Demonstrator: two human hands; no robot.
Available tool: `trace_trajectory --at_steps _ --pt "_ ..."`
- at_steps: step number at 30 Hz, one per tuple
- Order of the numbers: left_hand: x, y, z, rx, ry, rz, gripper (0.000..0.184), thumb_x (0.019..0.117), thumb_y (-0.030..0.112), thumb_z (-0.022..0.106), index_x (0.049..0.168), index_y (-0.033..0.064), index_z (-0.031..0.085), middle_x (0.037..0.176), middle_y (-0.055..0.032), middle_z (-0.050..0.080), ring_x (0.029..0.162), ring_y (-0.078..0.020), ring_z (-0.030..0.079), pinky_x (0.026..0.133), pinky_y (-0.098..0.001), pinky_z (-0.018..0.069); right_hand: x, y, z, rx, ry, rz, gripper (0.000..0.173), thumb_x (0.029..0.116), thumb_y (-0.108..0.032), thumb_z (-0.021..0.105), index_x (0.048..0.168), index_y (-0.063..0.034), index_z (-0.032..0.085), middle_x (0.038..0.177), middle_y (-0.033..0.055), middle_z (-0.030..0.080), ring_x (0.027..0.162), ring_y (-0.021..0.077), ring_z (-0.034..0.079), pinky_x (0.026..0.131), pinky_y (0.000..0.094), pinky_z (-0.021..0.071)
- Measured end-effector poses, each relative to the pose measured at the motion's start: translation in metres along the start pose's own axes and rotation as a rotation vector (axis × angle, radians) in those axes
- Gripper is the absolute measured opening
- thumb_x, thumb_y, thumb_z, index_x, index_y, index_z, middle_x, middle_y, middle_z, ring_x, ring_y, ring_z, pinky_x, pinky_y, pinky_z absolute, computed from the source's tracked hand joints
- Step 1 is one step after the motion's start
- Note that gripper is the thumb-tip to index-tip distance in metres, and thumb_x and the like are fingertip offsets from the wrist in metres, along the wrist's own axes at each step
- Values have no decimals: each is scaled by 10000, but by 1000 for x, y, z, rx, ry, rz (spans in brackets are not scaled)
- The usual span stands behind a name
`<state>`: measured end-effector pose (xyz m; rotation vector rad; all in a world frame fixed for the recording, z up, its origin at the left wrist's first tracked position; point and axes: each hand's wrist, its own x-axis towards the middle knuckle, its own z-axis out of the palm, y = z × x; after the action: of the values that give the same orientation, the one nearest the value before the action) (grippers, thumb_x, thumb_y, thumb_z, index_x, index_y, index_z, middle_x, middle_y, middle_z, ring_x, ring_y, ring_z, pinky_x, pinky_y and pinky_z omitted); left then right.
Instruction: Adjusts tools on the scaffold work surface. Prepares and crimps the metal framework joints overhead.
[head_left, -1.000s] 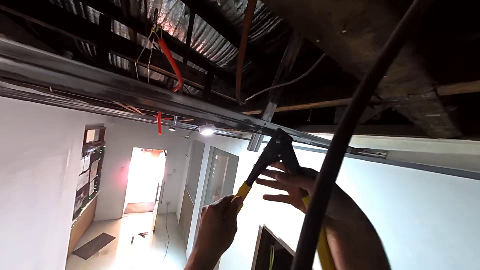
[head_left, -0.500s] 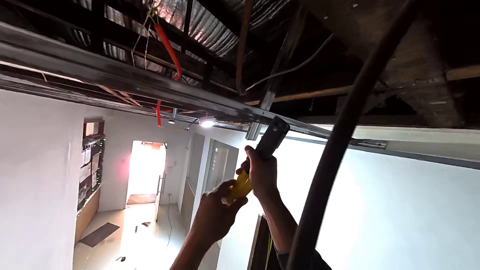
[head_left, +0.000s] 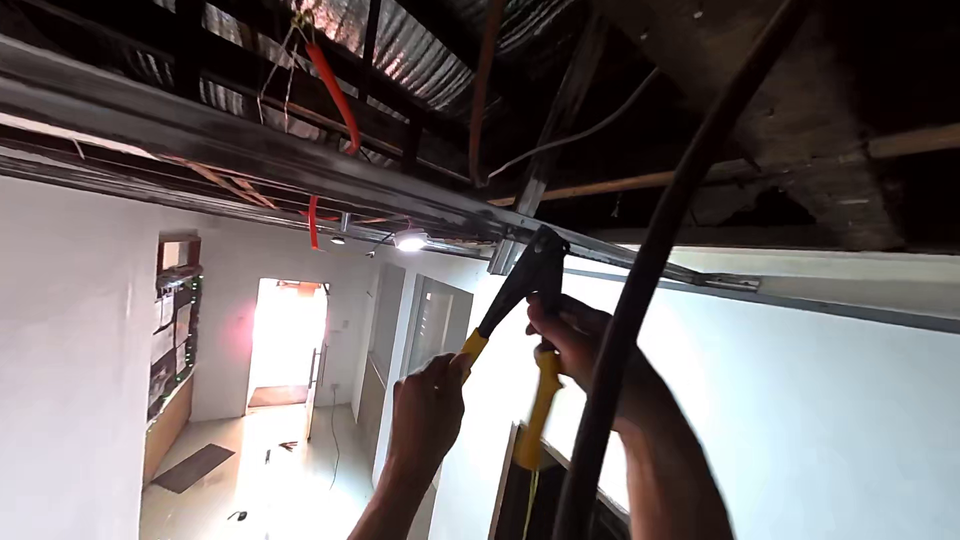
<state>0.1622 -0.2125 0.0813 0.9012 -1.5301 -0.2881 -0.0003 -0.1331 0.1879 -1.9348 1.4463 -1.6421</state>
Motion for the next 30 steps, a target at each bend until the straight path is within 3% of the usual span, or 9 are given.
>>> trace_trajectory --at_steps 2,6,10,15,18,20,22,25,30 --pt "3 -1 1 -3 0 -20 308 1063 367 526 1065 182 772 770 45 709 660 -78 674 629 -315 581 7 8 26 4 20 31 447 1055 -500 511 1330 -170 636 1144 89 687 921 224 713 766 454 619" --pt "0 -2 -5 -99 -100 14 338 1047 417 555 1105 157 763 855 31 739 737 -84 707 681 -318 608 18 21 60 474 -5 110 393 1069 -402 532 1182 -60 690 1048 100 768 922 251 750 777 416 630" --pt "3 4 -31 -107 -441 -3 798 782 694 765 1363 164 629 1209 7 699 1094 -109 687 915 -357 613 25 26 63 591 9 46 357 1034 -370 614 1069 -25 700 888 136 749 798 270 745 722 416 643" --pt "2 9 -21 6 -296 17 470 902 548 705 1203 189 736 1052 26 758 996 -81 709 918 -360 575 41 35 80 606 150 -14 418 1012 -438 633 837 -60 658 611 70 614 511 196 642 521 381 607" --pt "8 -6 -16 -146 -347 41 420 973 519 645 1214 186 731 1074 39 754 997 -68 716 910 -332 604 41 45 72 497 59 -47 468 1045 -487 547 963 -45 675 721 101 685 626 241 702 632 426 637" --pt "12 -10 -13 -245 -319 29 344 1005 456 633 1146 172 765 983 48 770 880 -60 735 818 -302 634 38 44 52 407 -96 24 490 1070 -493 481 1235 -62 645 1016 111 763 874 268 749 754 435 633" --pt "12 -3 -11 -181 -282 -21 302 1026 409 606 1089 169 777 899 55 756 787 -46 709 754 -282 604 26 27 18 378 -228 174 429 1079 -413 504 1351 -87 568 1242 107 707 1070 282 721 844 454 630" --pt "12 3 -9 -70 -272 -55 341 1045 423 544 1114 173 765 910 42 749 804 -67 698 772 -313 578 3 1 -22 394 -196 205 356 1055 -242 552 1345 -45 615 1272 149 703 1108 303 719 878 445 633" --pt "6 3 0 -74 -217 -26 332 1060 397 530 1124 174 766 868 41 743 741 -60 694 716 -294 591 25 30 29 505 -102 116 424 1092 -384 481 1328 -51 598 1188 103 735 1066 249 724 888 435 616"
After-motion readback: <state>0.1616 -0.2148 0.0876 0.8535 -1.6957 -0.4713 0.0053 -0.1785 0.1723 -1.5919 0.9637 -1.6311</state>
